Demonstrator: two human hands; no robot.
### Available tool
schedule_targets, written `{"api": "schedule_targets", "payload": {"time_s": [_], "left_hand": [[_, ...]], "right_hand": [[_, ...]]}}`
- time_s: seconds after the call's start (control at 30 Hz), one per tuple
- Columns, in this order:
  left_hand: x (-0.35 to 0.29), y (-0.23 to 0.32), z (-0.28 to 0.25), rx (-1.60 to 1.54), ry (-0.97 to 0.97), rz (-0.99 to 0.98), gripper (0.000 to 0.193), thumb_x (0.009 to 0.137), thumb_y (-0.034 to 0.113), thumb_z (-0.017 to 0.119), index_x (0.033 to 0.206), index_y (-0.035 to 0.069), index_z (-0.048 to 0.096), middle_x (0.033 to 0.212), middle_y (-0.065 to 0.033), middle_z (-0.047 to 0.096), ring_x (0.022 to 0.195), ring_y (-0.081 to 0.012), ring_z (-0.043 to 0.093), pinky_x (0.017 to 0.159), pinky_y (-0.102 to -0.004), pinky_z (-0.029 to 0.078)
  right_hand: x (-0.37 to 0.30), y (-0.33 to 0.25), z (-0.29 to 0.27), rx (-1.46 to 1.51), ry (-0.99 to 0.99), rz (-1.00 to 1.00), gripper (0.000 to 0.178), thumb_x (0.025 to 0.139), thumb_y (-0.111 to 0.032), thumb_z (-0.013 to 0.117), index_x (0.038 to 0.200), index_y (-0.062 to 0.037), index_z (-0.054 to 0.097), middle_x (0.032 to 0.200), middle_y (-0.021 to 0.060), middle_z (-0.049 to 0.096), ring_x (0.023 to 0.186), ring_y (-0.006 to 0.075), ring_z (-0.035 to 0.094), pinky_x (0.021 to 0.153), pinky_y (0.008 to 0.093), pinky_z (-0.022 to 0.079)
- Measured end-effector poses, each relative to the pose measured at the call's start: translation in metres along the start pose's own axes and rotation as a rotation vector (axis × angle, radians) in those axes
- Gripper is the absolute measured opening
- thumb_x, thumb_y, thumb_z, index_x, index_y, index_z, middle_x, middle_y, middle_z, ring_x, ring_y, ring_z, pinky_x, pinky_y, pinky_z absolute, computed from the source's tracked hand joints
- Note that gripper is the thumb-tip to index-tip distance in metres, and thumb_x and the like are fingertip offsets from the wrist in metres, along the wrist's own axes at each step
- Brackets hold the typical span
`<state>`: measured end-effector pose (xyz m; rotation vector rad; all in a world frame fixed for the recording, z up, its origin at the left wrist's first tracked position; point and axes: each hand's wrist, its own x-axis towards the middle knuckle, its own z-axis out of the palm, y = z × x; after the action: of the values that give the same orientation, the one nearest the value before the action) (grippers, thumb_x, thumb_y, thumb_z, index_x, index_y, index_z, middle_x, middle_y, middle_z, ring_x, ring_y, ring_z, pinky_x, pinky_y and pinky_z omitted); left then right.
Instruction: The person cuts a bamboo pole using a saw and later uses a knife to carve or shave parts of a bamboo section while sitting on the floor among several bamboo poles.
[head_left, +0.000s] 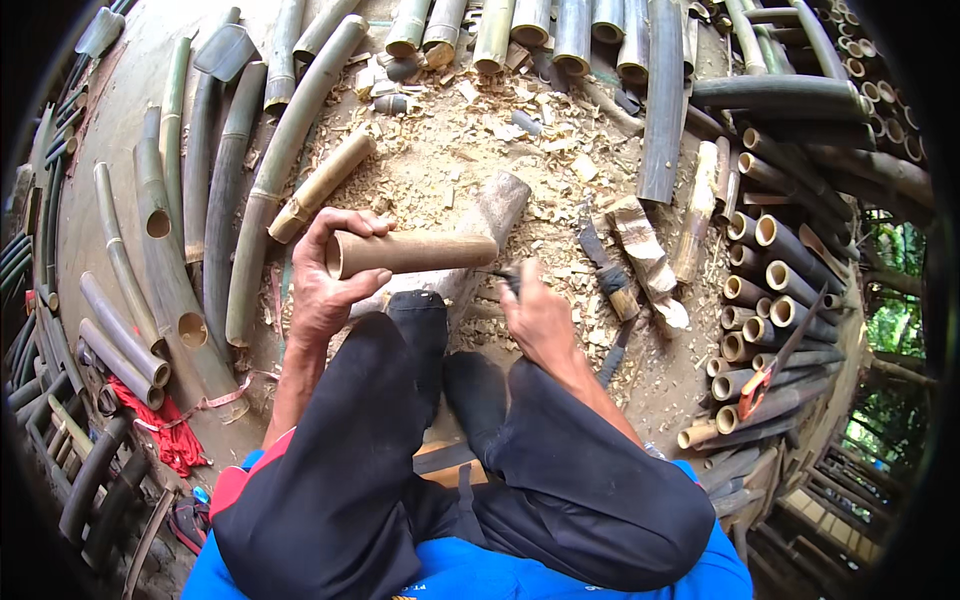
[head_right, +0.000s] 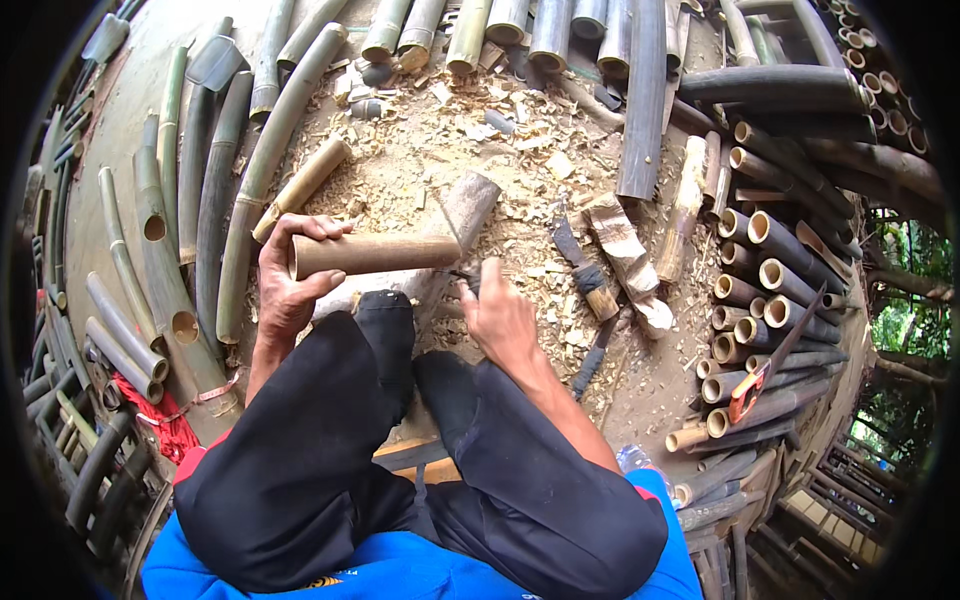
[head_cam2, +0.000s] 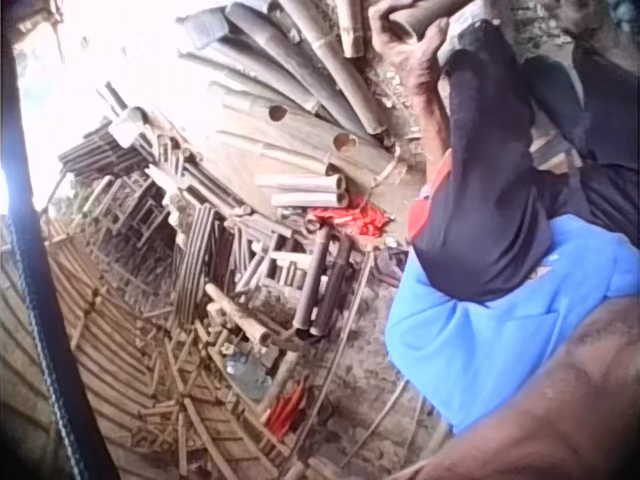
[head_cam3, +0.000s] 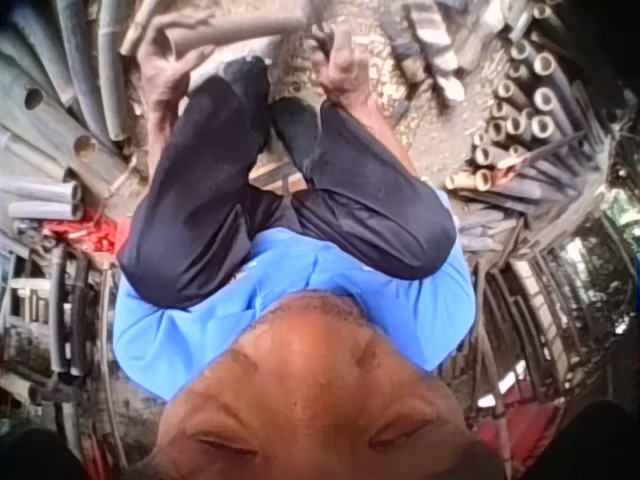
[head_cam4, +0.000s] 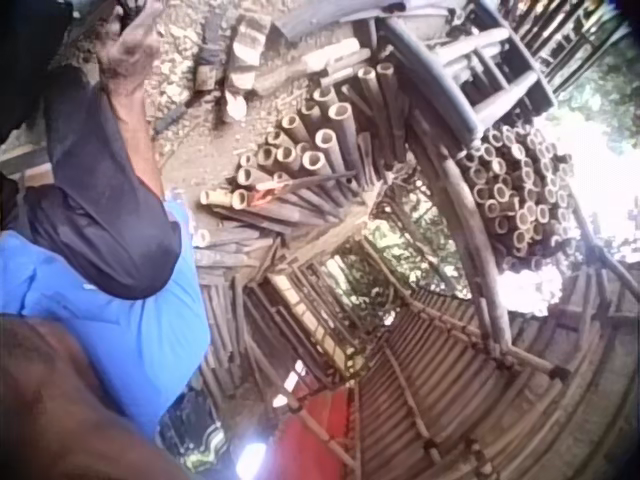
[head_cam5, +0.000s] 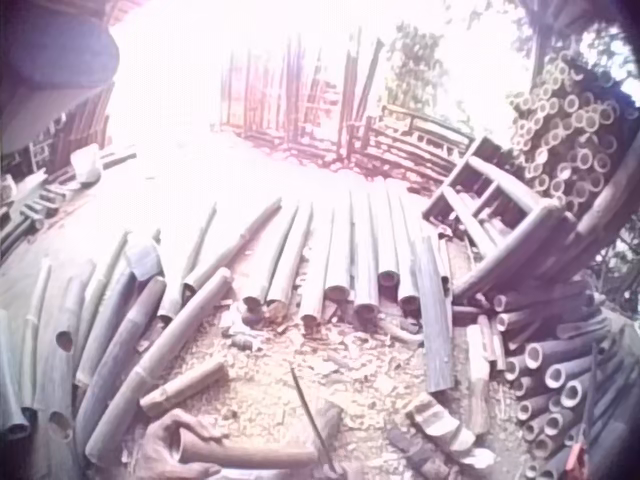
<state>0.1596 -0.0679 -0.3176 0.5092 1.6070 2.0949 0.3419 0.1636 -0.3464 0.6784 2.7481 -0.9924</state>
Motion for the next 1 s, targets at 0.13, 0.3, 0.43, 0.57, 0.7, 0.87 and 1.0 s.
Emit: {"api": "schedule_targets", "payload": {"time_s": [0.13, 0.3, 0.43, 0.57, 0.7, 0.87, 1.0], "left_hand": [[-0.004, -0.006, -0.013, -0.121, 0.471, -0.243, 0.041, 0.083, 0.009, 0.084, 0.117, 0.003, 0.062, 0.112, -0.0104, 0.069, 0.106, -0.0209, 0.068, 0.091, -0.0389, 0.057], [-0.027, -0.045, -0.065, 1.152, 0.619, -0.187, 0.066, 0.076, 0.026, 0.087, 0.130, 0.001, 0.058, 0.129, -0.0202, 0.054, 0.124, -0.0350, 0.052, 0.109, -0.0489, 0.040], [-0.001, -0.035, -0.038, 1.196, 0.221, 0.067, 0.070, 0.072, 0.015, 0.079, 0.137, 0.005, 0.054, 0.131, -0.0200, 0.056, 0.129, -0.0389, 0.050, 0.115, -0.0494, 0.038], [0.035, -0.060, -0.017, 1.188, -0.279, -0.239, 0.062, 0.071, 0.014, 0.076, 0.130, 0.010, 0.060, 0.127, -0.0172, 0.060, 0.125, -0.0405, 0.055, 0.109, -0.0480, 0.047], [0.036, -0.072, -0.033, 1.240, -0.194, -0.163, 0.054, 0.069, 0.016, 0.081, 0.120, 0.010, 0.064, 0.112, -0.0148, 0.062, 0.106, -0.0369, 0.066, 0.094, -0.0465, 0.056], [0.062, -0.004, -0.020, 0.573, 0.051, -0.142, 0.063, 0.068, 0.015, 0.083, 0.128, 0.010, 0.063, 0.117, -0.0102, 0.067, 0.103, -0.0202, 0.068, 0.094, -0.0372, 0.058], [0.065, 0.024, -0.010, -0.124, 0.197, -0.127, 0.057, 0.080, 0.015, 0.088, 0.129, 0.002, 0.061, 0.113, -0.0086, 0.069, 0.103, -0.0188, 0.070, 0.091, -0.0368, 0.061]], "right_hand": [[0.005, 0.028, 0.024, 0.127, -0.046, 0.082, 0.033, 0.104, -0.030, 0.059, 0.117, -0.0030, 0.046, 0.082, 0.0300, 0.068, 0.077, 0.0524, 0.068, 0.067, 0.0565, 0.052], [0.006, 0.033, 0.050, 0.194, 0.038, 0.072, 0.033, 0.103, -0.032, 0.060, 0.117, -0.0055, 0.046, 0.081, 0.0279, 0.070, 0.077, 0.0535, 0.068, 0.068, 0.0618, 0.051], [0.006, 0.049, 0.071, 0.141, 0.151, 0.060, 0.033, 0.101, -0.033, 0.062, 0.114, -0.0059, 0.048, 0.080, 0.0269, 0.070, 0.076, 0.0531, 0.068, 0.066, 0.0616, 0.051], [0.006, 0.054, 0.077, 0.103, 0.201, 0.059, 0.033, 0.100, -0.032, 0.063, 0.113, -0.0062, 0.049, 0.081, 0.0272, 0.070, 0.076, 0.0524, 0.069, 0.066, 0.0613, 0.052], [0.010, 0.038, 0.085, 0.125, 0.193, 0.042, 0.033, 0.099, -0.032, 0.064, 0.114, -0.0065, 0.049, 0.081, 0.0269, 0.070, 0.076, 0.0513, 0.069, 0.066, 0.0600, 0.053], [0.006, 0.051, 0.077, 0.134, 0.193, 0.090, 0.032, 0.099, -0.032, 0.064, 0.114, -0.0069, 0.050, 0.080, 0.0244, 0.071, 0.076, 0.0502, 0.070, 0.066, 0.0595, 0.054], [0.006, 0.051, 0.069, 0.208, 0.125, 0.115, 0.035, 0.099, -0.033, 0.065, 0.115, -0.0058, 0.050, 0.084, 0.0244, 0.071, 0.078, 0.0484, 0.070, 0.067, 0.0562, 0.053]]}}
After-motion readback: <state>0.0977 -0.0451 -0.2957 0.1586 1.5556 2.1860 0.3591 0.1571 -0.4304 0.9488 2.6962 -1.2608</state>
